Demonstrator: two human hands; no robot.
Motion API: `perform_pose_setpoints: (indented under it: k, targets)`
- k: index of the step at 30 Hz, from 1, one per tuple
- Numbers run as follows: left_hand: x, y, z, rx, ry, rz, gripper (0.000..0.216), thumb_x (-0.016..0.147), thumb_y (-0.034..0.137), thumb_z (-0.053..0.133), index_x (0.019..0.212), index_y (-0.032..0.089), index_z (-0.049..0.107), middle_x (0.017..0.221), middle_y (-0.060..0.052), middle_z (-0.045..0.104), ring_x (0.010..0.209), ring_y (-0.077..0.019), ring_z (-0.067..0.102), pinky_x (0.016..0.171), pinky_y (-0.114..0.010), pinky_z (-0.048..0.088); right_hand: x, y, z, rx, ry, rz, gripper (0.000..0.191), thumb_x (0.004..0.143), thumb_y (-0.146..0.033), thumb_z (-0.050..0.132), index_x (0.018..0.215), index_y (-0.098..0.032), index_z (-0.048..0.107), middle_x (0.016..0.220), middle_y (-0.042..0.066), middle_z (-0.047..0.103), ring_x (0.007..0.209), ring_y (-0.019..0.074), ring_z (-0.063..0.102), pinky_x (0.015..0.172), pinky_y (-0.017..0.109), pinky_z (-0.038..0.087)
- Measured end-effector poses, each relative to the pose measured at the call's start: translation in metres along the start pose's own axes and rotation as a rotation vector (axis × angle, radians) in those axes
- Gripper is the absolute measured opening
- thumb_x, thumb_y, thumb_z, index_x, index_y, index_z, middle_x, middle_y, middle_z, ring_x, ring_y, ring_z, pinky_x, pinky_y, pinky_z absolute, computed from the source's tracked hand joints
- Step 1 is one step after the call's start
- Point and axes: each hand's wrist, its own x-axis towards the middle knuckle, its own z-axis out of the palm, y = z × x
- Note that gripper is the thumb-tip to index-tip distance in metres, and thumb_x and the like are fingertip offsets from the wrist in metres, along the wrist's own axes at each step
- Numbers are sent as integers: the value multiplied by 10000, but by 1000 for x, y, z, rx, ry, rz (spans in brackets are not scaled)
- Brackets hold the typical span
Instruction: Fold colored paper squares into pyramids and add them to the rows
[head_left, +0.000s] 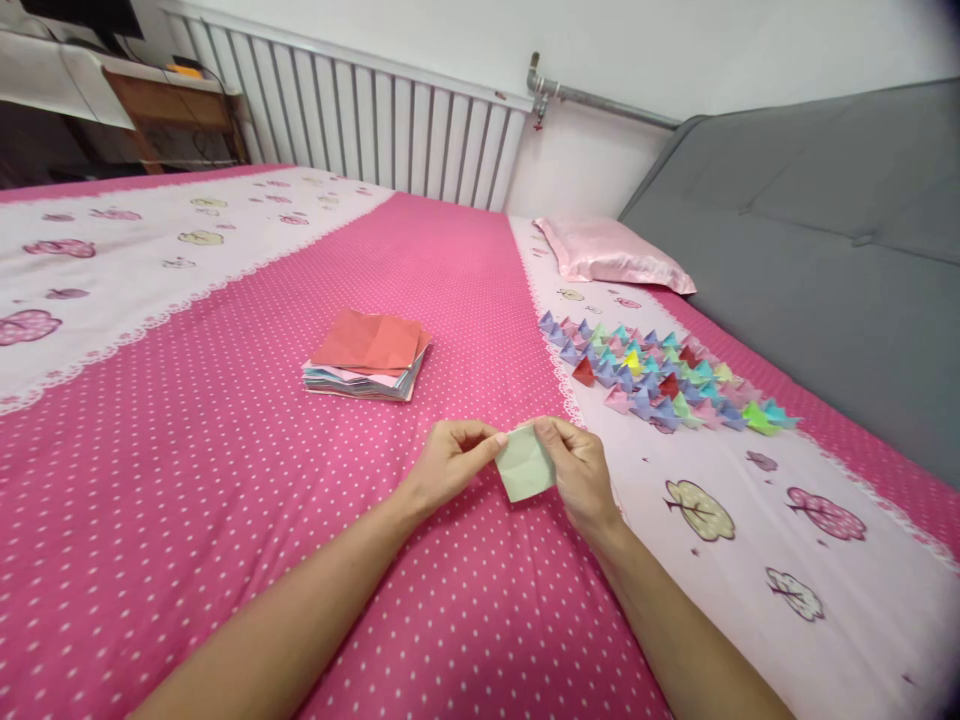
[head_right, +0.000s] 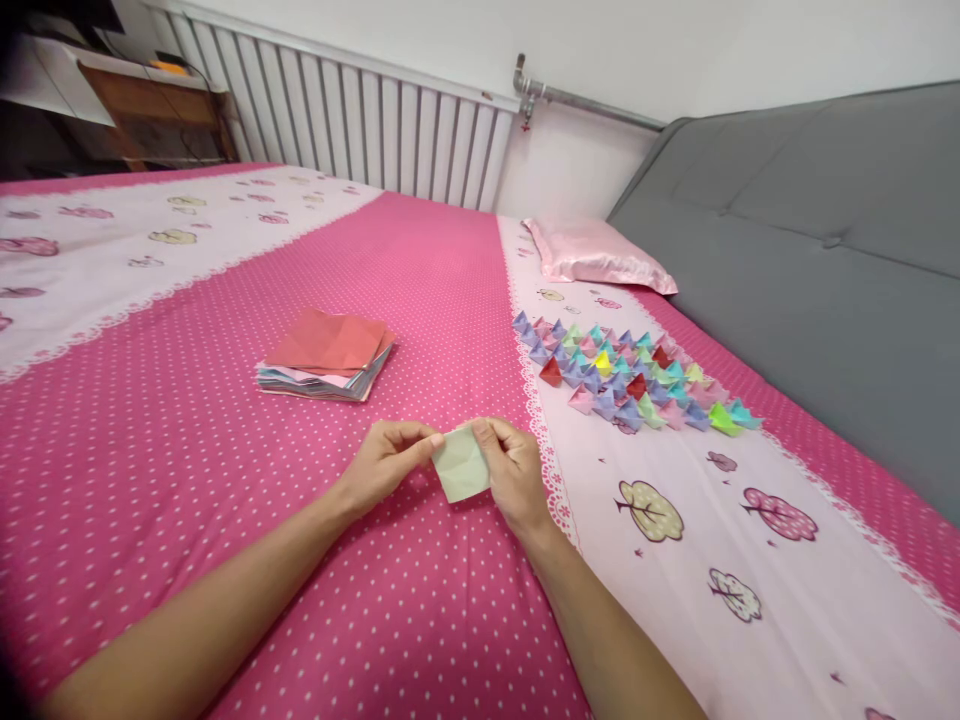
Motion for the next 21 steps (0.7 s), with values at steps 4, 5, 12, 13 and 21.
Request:
perform_pose_setpoints:
  k: [4,5,12,13,21]
  targets:
    - [1,-1,1,9,12,4,313,745,392,589,618,108,624,543,2,568,501,-75,472,504,-195,365,0,-1,-3,-204,18,-135,288,842,-396,504,748,-165,648,592,-26,545,522,87,461,473,195,361]
    - [1,-1,1,-1,6,-6,309,744,390,592,613,111,621,538,0,575,496,-76,484,503,-195,373,1,-2,-4,-242,32,-164,279,841,-385,508,740,-164,645,596,-26,544,525,85,456,475,194,357]
    - [2,0,7,-92,6,-111,284,704,385,635,611,118,612,529,-26,625,478,-97,559,508,-209,436,4,-3,-6,-291,109,-195,248,803,-366,564,701,-156,645,574,-30,548,506,84,439,462,198,352]
    - [2,0,7,-101,6,-108,288,708,388,633,611,118,611,531,-28,627,479,-98,562,511,-209,439,4,-3,-6,-290,108,-198,248,806,-363,561,701,-155,646,576,-29,548,507,84,440,462,198,352]
    - [2,-3,6,-147,-30,-108,260,695,363,667,668,106,635,595,-26,649,524,-83,567,528,-186,423,3,-1,-6,-300,87,-201,250,826,-360,533,733,-163,656,601,-24,568,527,95,469,481,206,363]
